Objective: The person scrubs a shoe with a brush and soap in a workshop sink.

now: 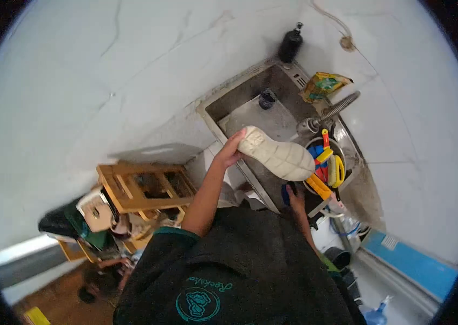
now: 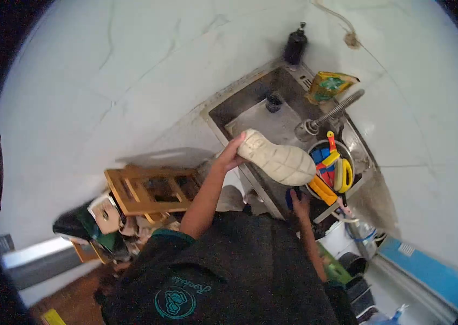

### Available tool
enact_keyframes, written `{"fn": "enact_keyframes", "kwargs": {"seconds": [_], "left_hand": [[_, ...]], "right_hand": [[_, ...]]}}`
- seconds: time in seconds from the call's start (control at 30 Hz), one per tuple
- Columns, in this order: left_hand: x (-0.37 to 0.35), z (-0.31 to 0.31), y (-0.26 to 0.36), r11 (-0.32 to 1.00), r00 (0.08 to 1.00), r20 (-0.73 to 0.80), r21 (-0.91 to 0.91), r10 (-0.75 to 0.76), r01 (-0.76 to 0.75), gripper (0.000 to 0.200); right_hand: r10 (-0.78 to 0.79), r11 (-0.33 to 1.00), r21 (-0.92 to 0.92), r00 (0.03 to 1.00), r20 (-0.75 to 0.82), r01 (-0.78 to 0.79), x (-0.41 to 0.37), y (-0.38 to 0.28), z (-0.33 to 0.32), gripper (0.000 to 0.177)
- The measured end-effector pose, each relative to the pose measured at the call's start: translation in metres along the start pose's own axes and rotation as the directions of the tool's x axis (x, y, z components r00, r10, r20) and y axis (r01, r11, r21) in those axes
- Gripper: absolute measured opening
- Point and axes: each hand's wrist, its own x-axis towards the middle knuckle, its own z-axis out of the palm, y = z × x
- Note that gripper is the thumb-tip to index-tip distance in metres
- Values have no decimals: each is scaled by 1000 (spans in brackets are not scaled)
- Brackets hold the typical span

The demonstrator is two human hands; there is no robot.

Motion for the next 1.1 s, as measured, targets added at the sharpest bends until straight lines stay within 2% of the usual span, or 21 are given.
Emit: {"fn": "enact_keyframes", "kwargs": {"seconds": [0.07, 0.1, 0.17, 0.27, 0.3, 0.37, 0.4, 0.43, 0.47, 0.5, 0.53, 0.57, 0.6, 0.63, 0.67, 0.73, 0.77, 0.83, 0.93, 1.03, 1.1], "left_hand": [[-8, 16, -14, 997, 999, 47, -72, 5, -1, 60], [-12, 24, -21, 994, 998, 58, -108, 16, -9, 62], [4, 21, -56, 979, 994, 102, -202, 35, -14, 62], [-17, 53, -76, 962, 999, 43, -272, -15, 26, 60], [-8, 49, -97, 946, 992, 123, -324, 21, 21, 58], [-13, 67, -117, 910, 999, 49, -415, 24, -2, 58], [-13, 75, -130, 889, 1000, -2, -457, 30, -28, 58], [15, 74, -167, 892, 950, 31, -353, 312, -281, 57], [6, 75, -171, 832, 960, 71, -519, 271, -196, 56], [-3, 77, -176, 742, 967, 111, -663, 229, -99, 54], [-7, 82, -177, 732, 973, 78, -672, 217, -109, 54], [-8, 85, -180, 723, 978, 45, -681, 205, -120, 55], [-2, 86, -189, 713, 981, 12, -688, 192, -132, 55], [6, 88, -199, 689, 962, 23, -702, 273, -179, 56], [-2, 89, -202, 695, 959, 12, -692, 282, -196, 57], [-13, 96, -200, 712, 961, 10, -673, 276, -197, 60], [-16, 99, -199, 708, 967, -7, -679, 256, -192, 60], [-23, 107, -201, 688, 976, -40, -703, 214, -179, 60], [-27, 119, -204, 666, 968, -146, -704, 203, -245, 60], [-30, 121, -211, 679, 934, -100, -661, 342, -319, 62], [-28, 123, -214, 678, 947, -97, -676, 307, -289, 62]], "right_hand": [[-30, 999, -33, 1000, 2, 30, 3, 9, -1, 68], [-81, 990, 115, 996, -34, 85, -21, -36, -5, 70], [38, 997, 76, 998, -46, -35, -27, -40, -4, 71], [212, 976, 39, 976, 55, -214, -13, -3, -12, 71], [115, 992, 42, 987, 115, -121, -12, 6, -17, 72], [-43, 999, -16, 995, 90, 44, -4, 26, -24, 73], [-114, 990, -87, 993, 17, 115, -1, 38, -26, 73], [-196, 970, -153, 980, -32, 189, 3, 48, -22, 72], [-221, 949, -238, 975, -39, 205, -8, 31, -25, 72], [-318, 924, -229, 948, -19, 305, -19, 14, -25, 73], [-382, 904, -213, 924, -12, 371, -37, 1, -25, 66], [-420, 842, -422, 900, -121, 336, -32, 16, -21, 70], [-460, 819, -419, 885, -72, 392, -41, 12, -18, 69], [-498, 797, -414, 866, -38, 440, -47, 5, -21, 68], [-539, 773, -403, 842, -9, 491, -57, 1, -17, 67], [-602, 732, -384, 798, 24, 563, -69, 5, -12, 66], [-549, 763, -405, 836, 8, 504, -68, 7, -13, 62], [-604, 745, -384, 796, -45, 545, -73, 6, -11, 63], [-654, 716, -382, 752, -76, 584, -75, 7, -11, 64], [-666, 705, -380, 743, -64, 599, -76, 9, -11, 64], [-672, 701, -372, 739, -56, 609, -76, 11, -11, 64]]}}
